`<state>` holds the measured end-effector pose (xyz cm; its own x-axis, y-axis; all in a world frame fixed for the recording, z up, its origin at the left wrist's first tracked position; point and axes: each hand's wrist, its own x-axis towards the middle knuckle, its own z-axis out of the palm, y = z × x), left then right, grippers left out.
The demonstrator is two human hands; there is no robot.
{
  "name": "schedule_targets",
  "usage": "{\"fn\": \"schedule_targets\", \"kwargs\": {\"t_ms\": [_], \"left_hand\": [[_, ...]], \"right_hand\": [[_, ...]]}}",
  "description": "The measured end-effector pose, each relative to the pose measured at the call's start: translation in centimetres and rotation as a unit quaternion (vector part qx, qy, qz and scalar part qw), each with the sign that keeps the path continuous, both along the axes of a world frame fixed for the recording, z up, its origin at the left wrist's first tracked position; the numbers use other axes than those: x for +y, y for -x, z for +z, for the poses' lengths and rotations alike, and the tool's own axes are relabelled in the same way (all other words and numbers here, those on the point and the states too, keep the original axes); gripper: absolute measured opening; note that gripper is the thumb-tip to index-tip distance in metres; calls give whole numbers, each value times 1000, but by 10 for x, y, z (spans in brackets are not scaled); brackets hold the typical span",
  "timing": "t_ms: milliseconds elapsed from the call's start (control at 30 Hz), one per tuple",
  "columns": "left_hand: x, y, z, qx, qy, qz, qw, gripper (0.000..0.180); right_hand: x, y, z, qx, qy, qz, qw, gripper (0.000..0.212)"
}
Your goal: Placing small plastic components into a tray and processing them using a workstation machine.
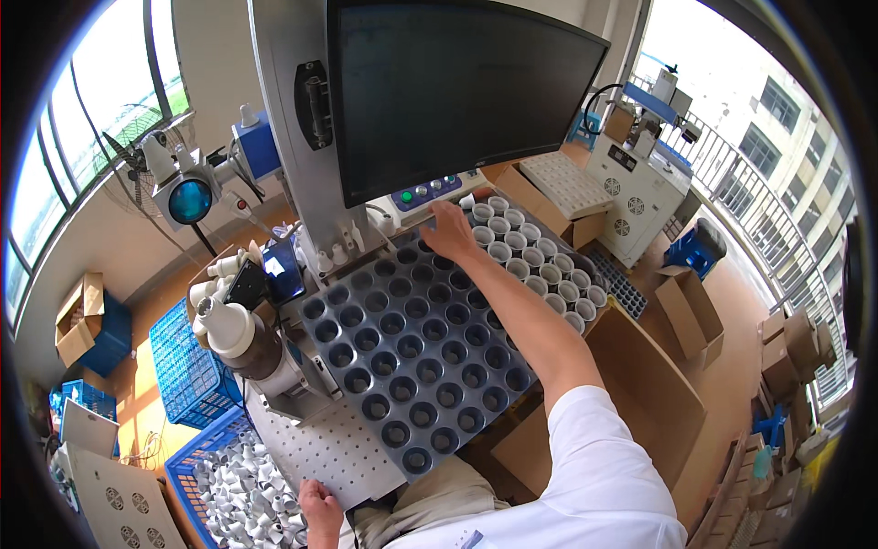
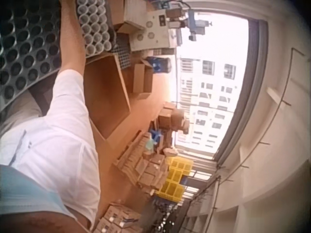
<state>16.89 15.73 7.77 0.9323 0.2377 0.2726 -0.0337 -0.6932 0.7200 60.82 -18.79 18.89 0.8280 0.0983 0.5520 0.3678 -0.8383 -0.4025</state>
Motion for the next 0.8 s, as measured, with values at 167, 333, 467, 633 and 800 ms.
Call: {"fn": "schedule_targets", "kwargs": {"t_ms": [167,333,467,633,800], "left_hand": [[-33,-2,-1,-27,-90,-40,995,16],[-37,-4,-3,-28,-94,-40,994,18],[-33,-2,-2,-29,-110,-45,992,18],[-38,-6,-4,-27,-92,-47,994,17],[-32,-2,-7,-27,-87,-41,995,15]], "right_hand": [[-71,-36,14,176,133,-164,962,78],[-106,-68,20,385,180,-157,891,79],[-100,-72,23,340,187,-104,916,63],[-136,-86,15,188,138,-59,971,62],[-42,9,55,64,33,67,995,62]]}}
